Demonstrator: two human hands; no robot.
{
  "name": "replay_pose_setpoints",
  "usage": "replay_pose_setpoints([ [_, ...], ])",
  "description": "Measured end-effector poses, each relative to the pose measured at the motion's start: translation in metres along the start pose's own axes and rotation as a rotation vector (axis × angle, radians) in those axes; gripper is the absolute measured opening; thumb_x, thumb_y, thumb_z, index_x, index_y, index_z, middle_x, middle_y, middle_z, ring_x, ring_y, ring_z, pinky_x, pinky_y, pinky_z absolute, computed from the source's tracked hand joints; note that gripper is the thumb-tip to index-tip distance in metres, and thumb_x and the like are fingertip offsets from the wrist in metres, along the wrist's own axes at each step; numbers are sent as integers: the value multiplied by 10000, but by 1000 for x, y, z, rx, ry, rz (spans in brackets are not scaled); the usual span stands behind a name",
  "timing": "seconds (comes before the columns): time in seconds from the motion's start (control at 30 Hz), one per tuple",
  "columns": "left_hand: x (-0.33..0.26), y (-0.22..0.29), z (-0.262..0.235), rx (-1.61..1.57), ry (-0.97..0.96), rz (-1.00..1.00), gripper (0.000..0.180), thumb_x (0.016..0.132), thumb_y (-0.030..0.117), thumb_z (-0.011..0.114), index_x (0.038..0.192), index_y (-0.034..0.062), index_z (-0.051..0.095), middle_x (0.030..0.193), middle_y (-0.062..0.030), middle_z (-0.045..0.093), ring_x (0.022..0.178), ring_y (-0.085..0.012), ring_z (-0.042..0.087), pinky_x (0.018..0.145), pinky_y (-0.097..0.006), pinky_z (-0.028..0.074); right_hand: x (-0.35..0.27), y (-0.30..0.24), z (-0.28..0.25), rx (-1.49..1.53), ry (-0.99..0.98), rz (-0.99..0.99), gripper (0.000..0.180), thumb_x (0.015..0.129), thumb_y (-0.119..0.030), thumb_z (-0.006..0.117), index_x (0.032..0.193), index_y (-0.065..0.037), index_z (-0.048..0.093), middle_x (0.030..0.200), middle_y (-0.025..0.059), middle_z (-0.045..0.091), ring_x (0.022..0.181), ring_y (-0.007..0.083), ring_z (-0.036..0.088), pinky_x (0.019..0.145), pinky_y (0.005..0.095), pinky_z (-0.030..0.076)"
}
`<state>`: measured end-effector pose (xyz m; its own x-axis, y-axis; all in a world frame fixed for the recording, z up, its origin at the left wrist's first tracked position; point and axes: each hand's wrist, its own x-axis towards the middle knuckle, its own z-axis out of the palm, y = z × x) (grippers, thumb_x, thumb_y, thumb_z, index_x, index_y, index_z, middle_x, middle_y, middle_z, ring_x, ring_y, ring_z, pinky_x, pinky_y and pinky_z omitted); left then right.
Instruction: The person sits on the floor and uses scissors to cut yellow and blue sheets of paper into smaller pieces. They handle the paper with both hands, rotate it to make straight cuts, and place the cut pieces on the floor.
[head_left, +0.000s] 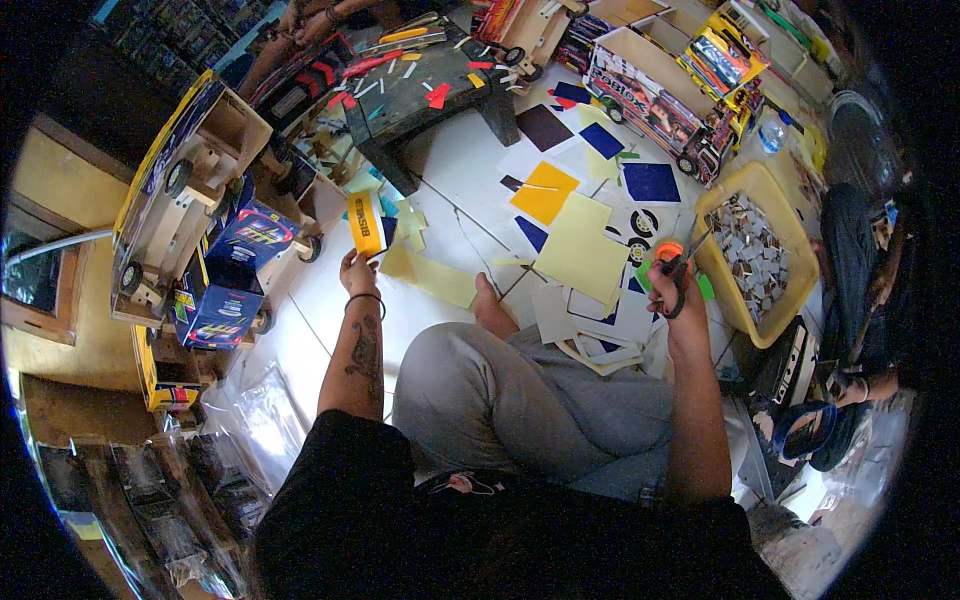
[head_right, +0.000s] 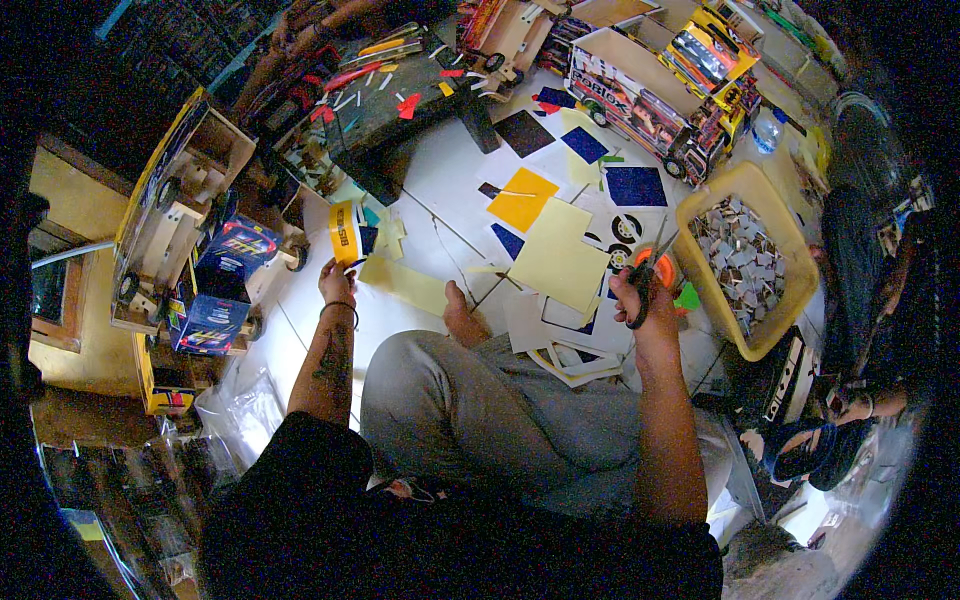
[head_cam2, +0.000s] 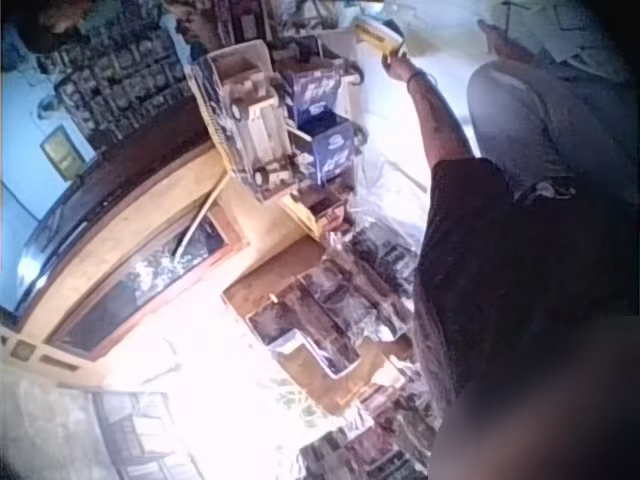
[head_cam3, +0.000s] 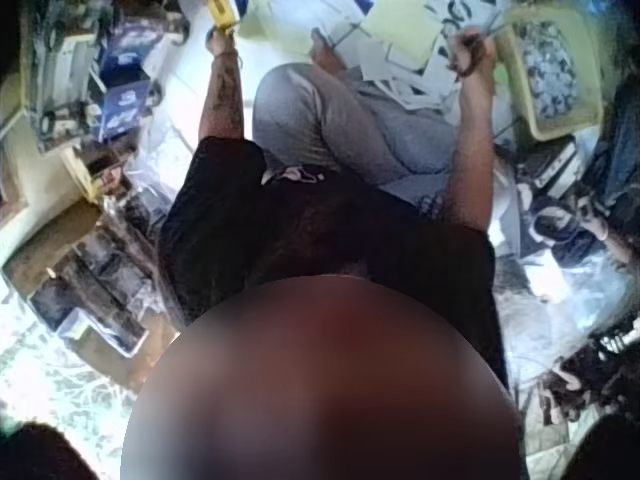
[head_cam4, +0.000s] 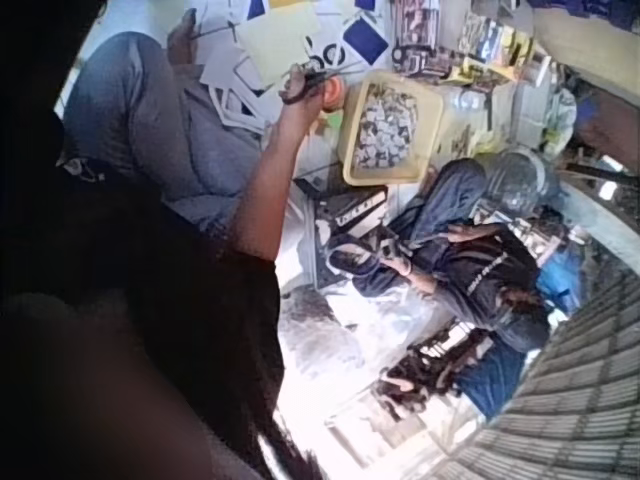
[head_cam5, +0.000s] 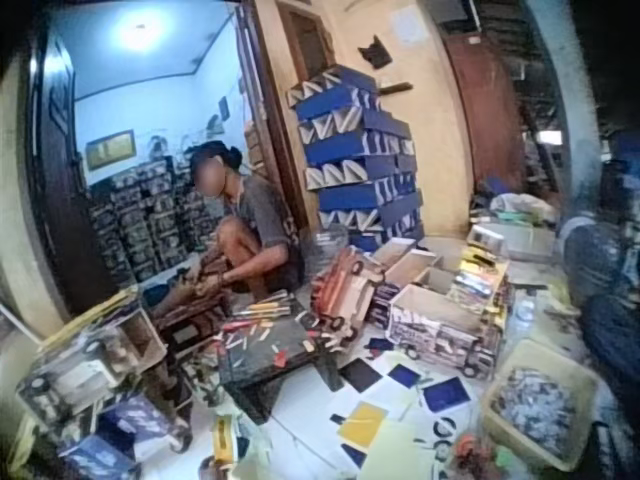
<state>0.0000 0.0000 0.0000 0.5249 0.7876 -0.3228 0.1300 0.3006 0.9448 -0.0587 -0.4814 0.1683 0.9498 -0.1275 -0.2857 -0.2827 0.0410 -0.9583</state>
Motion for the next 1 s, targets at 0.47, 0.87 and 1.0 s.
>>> replay_pose_setpoints([
  [0.47, -80, 32, 18, 699, -577, 705, 378, 781, 135, 563, 1113, -12, 458, 1030, -163, 538, 842, -200, 551, 694, -272, 456, 2, 0, -4, 36, 14, -35, 362, 700, -340, 665, 908, -76, 528, 683, -19, 474, 596, 79, 456, 535, 217, 379],
  [0.87, -235, -19, 221, 1802, -937, 513, 834, 600, 622, 610, 1144, 11, 444, 1092, -153, 510, 1000, -266, 516, 825, -393, 418, 2, -10, -13, 119, 133, -105, 273, 676, -300, 670, 763, -116, 488, 616, -33, 450, 542, 67, 438, 472, 212, 375],
  [1.0, -258, -54, 219, 1819, -595, 512, 952, 530, 623, 671, 1231, 74, 337, 1115, -81, 461, 1021, -214, 493, 849, -412, 370, 4, -9, -20, 129, 142, -111, 311, 666, -316, 677, 808, -113, 489, 662, -30, 484, 557, 70, 450, 480, 206, 374],
])
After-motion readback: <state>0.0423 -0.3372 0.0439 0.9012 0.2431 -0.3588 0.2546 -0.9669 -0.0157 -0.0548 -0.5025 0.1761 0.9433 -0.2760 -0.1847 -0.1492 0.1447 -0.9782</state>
